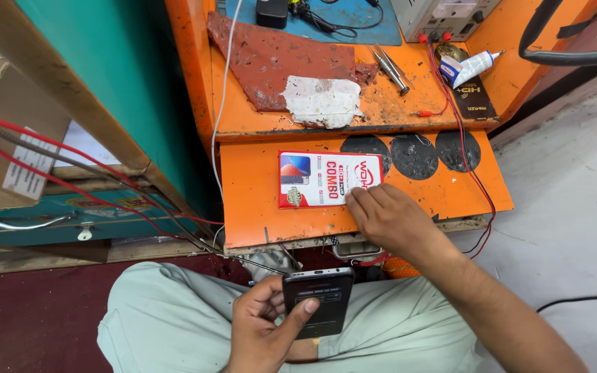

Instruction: The person applies adhesive from a tube to the frame of a mobile phone and then presses a replacement screen assembly onto the frame.

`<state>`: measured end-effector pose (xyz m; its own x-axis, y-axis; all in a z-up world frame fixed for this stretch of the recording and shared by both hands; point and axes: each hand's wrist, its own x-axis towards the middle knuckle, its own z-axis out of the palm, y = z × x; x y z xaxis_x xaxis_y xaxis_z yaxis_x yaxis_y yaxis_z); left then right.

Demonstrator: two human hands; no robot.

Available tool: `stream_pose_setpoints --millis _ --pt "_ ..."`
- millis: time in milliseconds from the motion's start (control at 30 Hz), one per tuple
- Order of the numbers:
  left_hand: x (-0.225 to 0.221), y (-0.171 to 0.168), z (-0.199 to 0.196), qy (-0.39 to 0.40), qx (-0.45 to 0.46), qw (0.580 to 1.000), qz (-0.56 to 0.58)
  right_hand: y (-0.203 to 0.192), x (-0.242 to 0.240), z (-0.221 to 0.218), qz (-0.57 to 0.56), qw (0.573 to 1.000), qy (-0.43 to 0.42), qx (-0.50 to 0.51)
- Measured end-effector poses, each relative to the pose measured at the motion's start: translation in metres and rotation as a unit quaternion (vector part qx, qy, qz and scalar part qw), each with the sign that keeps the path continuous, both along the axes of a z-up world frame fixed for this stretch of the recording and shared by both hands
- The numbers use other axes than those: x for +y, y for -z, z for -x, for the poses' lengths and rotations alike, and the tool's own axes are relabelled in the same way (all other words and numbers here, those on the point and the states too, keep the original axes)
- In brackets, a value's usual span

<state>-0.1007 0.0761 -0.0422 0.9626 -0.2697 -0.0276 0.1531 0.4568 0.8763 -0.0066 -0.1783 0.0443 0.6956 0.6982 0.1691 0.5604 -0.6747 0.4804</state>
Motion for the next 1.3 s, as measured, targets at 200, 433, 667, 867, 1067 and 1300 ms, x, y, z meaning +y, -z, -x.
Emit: stream_pose_setpoints --millis 200,433,667,867,1067,1300 --pt "0.0 -0.007 0.001 0.014 0.019 1.0 0.016 -0.035 0.002 -0.016 -0.142 0.976 -0.023 -0.164" --pt "0.011 -0.008 0.006 0.009 0.004 1.0 0.009 -0.053 0.016 -0.078 -0.058 0.97 0.04 -0.233" --pt "0.036 -0.006 0.0 -0.051 -0.011 0.998 0.017 -0.01 0.026 0.042 -0.32 0.913 0.24 0.081" --pt "0.038 -0.01 -0.007 -0.014 -0.012 0.999 0.035 0.044 0.044 0.05 -0.409 0.892 0.164 -0.098" --pt "0.042 -0.012 0.004 -0.016 -0.034 0.999 0.023 0.058 0.035 0.002 -0.421 0.887 0.166 -0.092" --pt "0.044 -0.01 0.028 -0.012 -0.037 0.999 0.024 0.054 0.031 -0.084 -0.391 0.894 0.196 -0.093"
